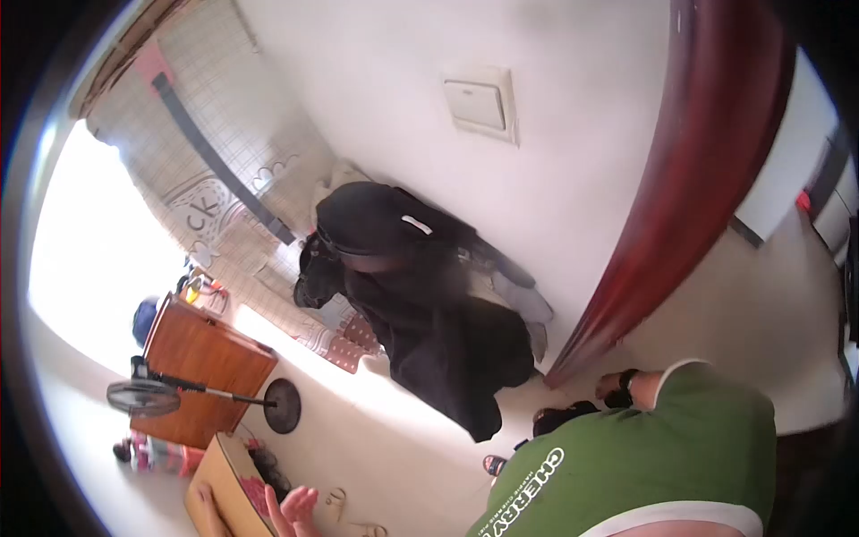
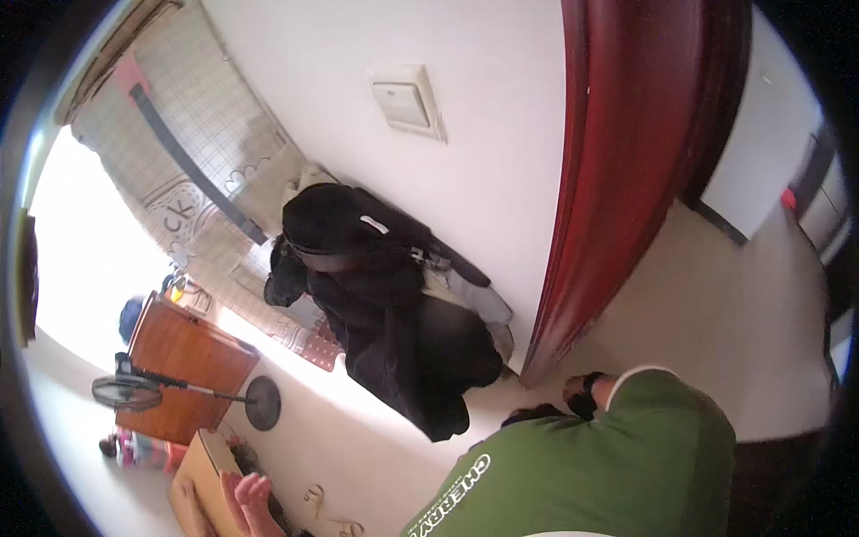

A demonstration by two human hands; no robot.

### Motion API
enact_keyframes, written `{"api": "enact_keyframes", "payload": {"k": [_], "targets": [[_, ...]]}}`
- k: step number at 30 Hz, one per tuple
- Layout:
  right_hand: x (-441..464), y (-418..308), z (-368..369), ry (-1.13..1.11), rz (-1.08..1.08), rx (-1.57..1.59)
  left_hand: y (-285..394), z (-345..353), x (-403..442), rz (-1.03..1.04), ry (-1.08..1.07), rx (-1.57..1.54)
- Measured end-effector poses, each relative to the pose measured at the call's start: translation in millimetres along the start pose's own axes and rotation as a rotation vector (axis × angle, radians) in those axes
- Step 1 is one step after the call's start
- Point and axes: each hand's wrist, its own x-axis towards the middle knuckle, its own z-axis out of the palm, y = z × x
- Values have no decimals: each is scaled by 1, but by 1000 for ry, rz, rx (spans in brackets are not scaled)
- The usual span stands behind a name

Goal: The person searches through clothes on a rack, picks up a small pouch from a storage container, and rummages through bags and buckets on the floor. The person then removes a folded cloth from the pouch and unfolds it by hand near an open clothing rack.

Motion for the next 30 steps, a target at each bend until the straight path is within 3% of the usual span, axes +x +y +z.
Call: {"api": "enact_keyframes", "payload": {"k": [4,9,10,11,13,15,24,27,28,30], "targets": [[-2,-122,-21,29,-105,-193,-38,-66,-2,-125,137,-14],[27,-214,-30,27,78,56,-52,-107,5,-100,237,-149],[26,-224,-35,63,-91,-32,-56,-111,10,-108,225,-169],[22,-231,-42,99,-260,-119,-61,-112,17,-116,196,-186],[30,-241,-45,37,-273,-110,-64,-107,34,-203,111,-138],[42,-249,-41,-109,-37,39,-74,-101,52,-215,28,-151],[91,-276,-36,-34,72,288,-146,-115,157,-322,-306,-203],[108,-289,-36,-7,92,370,-168,-104,194,-322,-266,-76],[109,-293,-38,4,96,398,-184,-108,207,-356,-383,-50],[115,-312,-41,27,113,440,-209,-109,237,-375,-421,-128]]}}
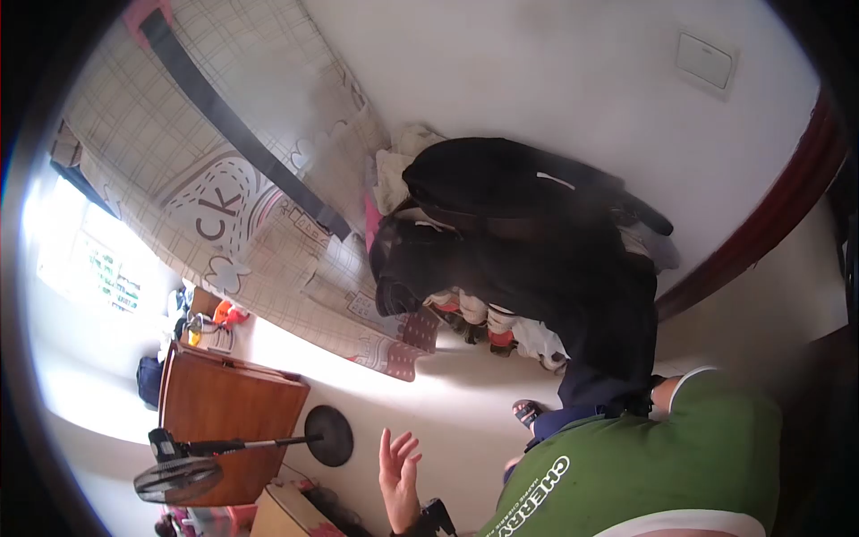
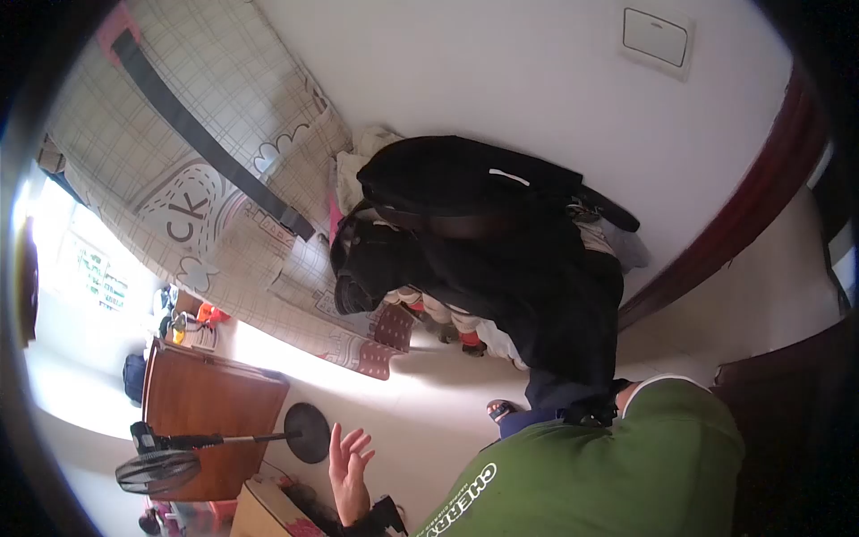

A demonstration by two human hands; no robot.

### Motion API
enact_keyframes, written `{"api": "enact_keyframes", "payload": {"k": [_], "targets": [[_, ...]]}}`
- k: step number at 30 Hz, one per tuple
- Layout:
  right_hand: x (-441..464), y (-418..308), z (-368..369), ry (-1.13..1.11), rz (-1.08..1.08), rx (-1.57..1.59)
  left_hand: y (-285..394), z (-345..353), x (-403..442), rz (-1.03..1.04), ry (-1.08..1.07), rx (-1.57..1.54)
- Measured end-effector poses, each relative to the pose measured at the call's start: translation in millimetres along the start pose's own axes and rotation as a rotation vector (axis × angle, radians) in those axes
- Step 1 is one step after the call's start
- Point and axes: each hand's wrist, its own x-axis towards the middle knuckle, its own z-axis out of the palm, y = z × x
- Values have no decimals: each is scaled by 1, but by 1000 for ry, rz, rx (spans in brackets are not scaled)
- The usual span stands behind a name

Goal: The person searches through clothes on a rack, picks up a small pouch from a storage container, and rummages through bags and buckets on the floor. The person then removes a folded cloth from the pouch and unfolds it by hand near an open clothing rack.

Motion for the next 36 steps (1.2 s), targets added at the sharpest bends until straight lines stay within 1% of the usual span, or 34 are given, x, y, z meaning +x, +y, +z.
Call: {"api": "enact_keyframes", "payload": {"k": [2,5,6,9,12,15,18,19,20,22,23,25,27,28,29,31,32,33,36], "targets": [[1,-9,3,25,21,46,-5,-10,26,-56,-25,-93],[4,-24,10,65,46,122,-9,-15,75,-80,-79,-102],[6,-29,13,79,50,149,-10,-16,95,-116,-89,-68],[8,-47,26,139,70,253,-36,-25,164,-59,-165,-96],[19,-71,46,213,85,394,-30,-25,223,-105,-231,-92],[27,-98,70,353,24,581,-49,-24,283,-200,-239,-164],[41,-139,83,528,-165,814,-61,-23,337,-260,-334,-253],[38,-168,69,562,-187,841,-56,-21,351,-271,-362,-281],[32,-190,46,559,-135,835,-52,-20,360,-290,-366,-291],[2,-275,-24,551,-31,822,-32,-16,362,-336,-371,-305],[15,-283,-45,492,182,879,-39,-13,370,-296,-442,-280],[-11,-352,-99,655,100,783,-61,0,389,-210,-582,-231],[-25,-382,-136,887,-100,422,-68,12,387,-47,-592,-239],[-35,-408,-158,950,-78,360,-71,18,383,32,-594,-241],[-46,-435,-179,1010,-56,294,-68,22,379,61,-617,-154],[-57,-477,-216,1100,-128,228,-42,28,366,127,-648,15],[-57,-499,-229,1173,-168,137,-12,31,350,212,-665,92],[-55,-515,-243,1244,-209,38,1,39,348,244,-718,27],[-38,-539,-270,1346,-35,-560,28,56,343,341,-884,-151]]}}
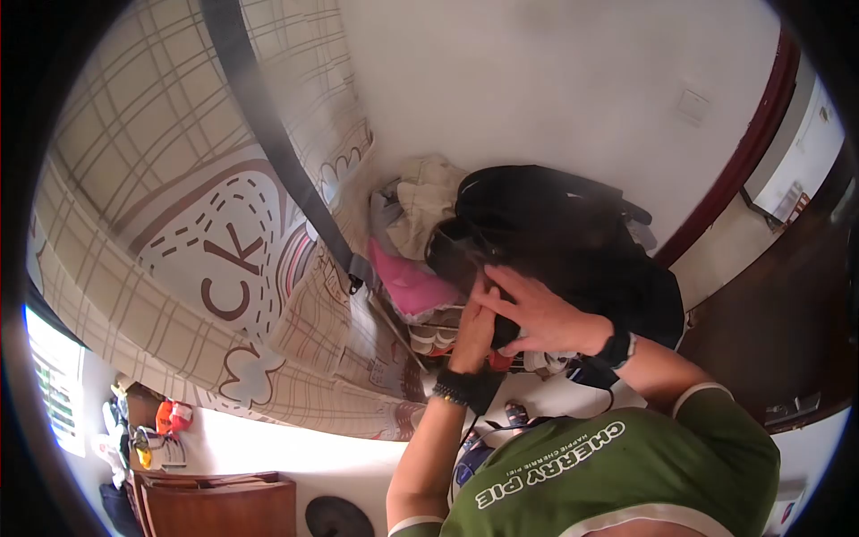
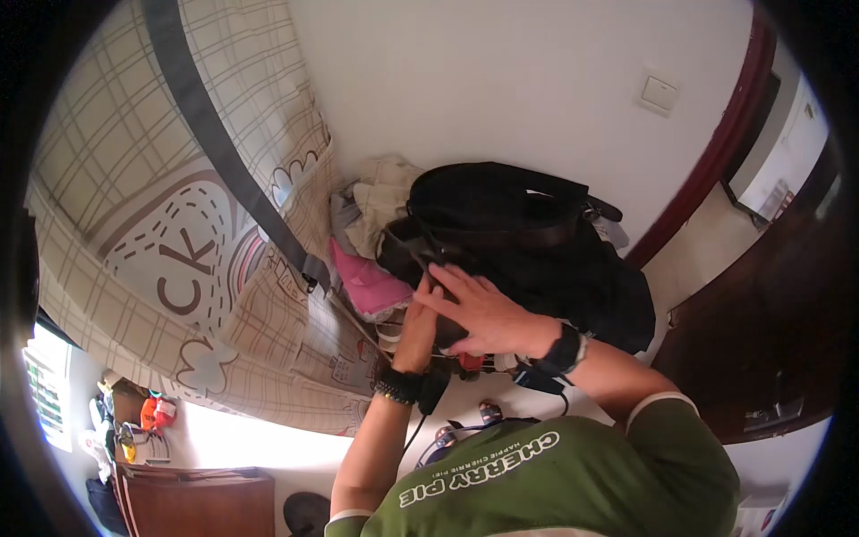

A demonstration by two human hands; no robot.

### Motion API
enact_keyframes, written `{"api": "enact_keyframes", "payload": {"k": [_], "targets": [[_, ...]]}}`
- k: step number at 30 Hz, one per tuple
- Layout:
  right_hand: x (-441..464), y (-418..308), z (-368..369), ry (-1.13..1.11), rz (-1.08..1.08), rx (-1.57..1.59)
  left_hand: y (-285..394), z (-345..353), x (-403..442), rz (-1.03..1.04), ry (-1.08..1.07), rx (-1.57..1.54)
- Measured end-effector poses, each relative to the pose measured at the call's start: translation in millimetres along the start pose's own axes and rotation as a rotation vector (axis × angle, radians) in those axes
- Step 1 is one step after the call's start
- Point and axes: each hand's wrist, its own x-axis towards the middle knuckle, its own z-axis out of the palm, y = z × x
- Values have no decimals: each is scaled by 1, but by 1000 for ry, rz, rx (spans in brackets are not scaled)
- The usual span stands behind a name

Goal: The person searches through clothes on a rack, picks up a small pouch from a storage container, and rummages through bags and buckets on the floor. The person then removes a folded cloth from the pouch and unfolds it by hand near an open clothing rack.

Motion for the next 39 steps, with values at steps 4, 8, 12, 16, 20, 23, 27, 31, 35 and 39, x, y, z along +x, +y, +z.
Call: {"api": "enact_keyframes", "payload": {"k": [4,8,12,16,20,23,27,31,35,39], "targets": [[26,14,20,259,142,102,6,6,19,-27,-78,-263],[35,40,34,192,238,-19,-3,-3,10,-138,-112,-20],[48,60,38,372,270,-47,-58,-59,9,-296,674,592],[51,66,36,382,286,-49,-124,-83,32,-165,668,244],[56,71,30,385,297,-39,-99,-41,78,-40,716,536],[55,66,24,284,388,-43,-80,-21,93,11,760,629],[72,35,4,362,174,-306,-88,-4,108,241,730,718],[127,23,6,272,-164,-395,-122,14,124,328,671,731],[171,79,68,91,-235,-430,-125,12,109,267,649,237],[175,79,61,-30,-39,-383,-112,-33,44,49,511,641]]}}
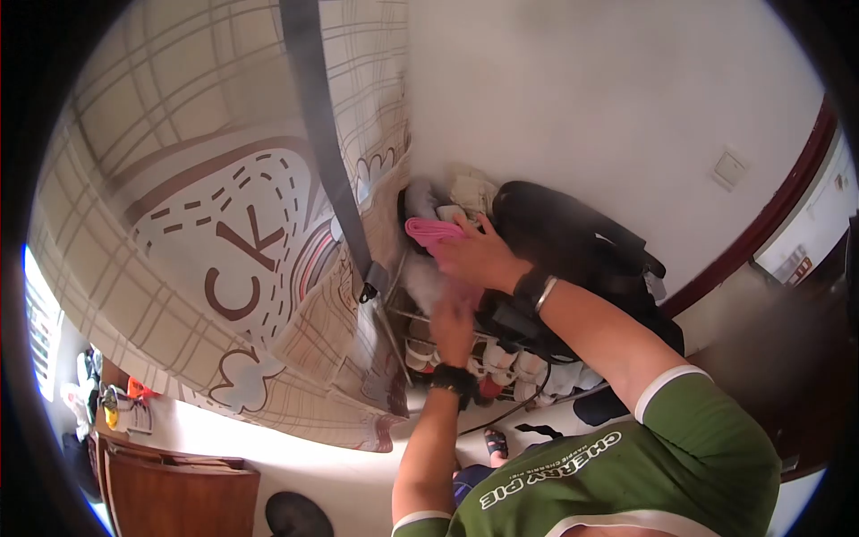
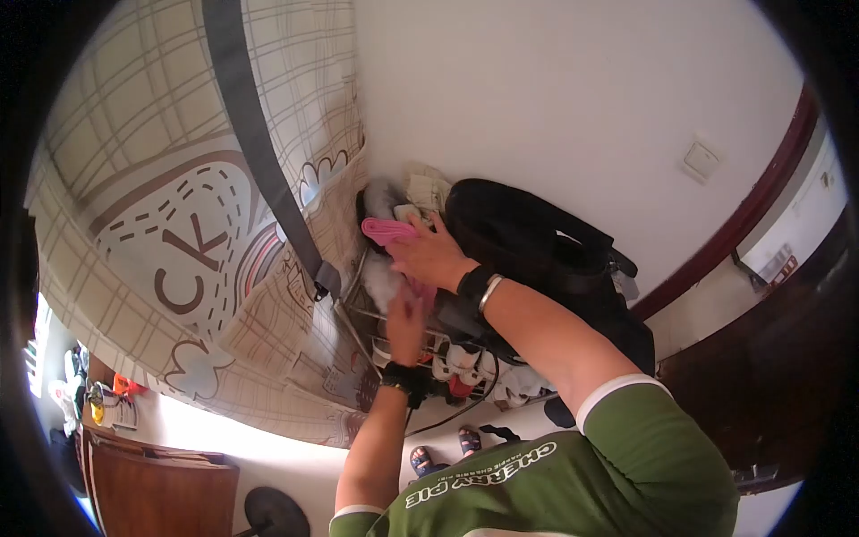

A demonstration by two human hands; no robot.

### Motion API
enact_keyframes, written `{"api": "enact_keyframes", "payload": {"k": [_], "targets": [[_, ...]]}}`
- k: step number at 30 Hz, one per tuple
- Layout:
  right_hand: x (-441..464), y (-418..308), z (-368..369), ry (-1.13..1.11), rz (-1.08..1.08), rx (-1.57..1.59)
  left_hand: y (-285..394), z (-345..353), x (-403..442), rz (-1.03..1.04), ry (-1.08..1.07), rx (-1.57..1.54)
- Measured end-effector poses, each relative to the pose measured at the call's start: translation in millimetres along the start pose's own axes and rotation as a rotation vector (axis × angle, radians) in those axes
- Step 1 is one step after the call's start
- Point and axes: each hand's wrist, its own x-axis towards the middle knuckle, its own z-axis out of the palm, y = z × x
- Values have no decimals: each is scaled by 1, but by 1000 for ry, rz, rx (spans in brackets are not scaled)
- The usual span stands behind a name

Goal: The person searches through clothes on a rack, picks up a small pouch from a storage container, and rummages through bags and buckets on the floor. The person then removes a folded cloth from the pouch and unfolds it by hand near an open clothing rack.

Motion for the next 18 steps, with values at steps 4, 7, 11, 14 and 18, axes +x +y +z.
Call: {"api": "enact_keyframes", "payload": {"k": [4,7,11,14,18], "targets": [[-5,10,4,80,18,13,-44,-12,-23,-235,118,89],[-11,18,5,74,42,13,-38,-22,-24,-298,64,248],[-16,24,9,122,29,74,-21,-33,-13,-76,226,378],[-18,26,6,149,13,93,-30,-26,-7,191,169,539],[-22,27,-9,99,131,155,-36,-23,-14,139,-85,669]]}}
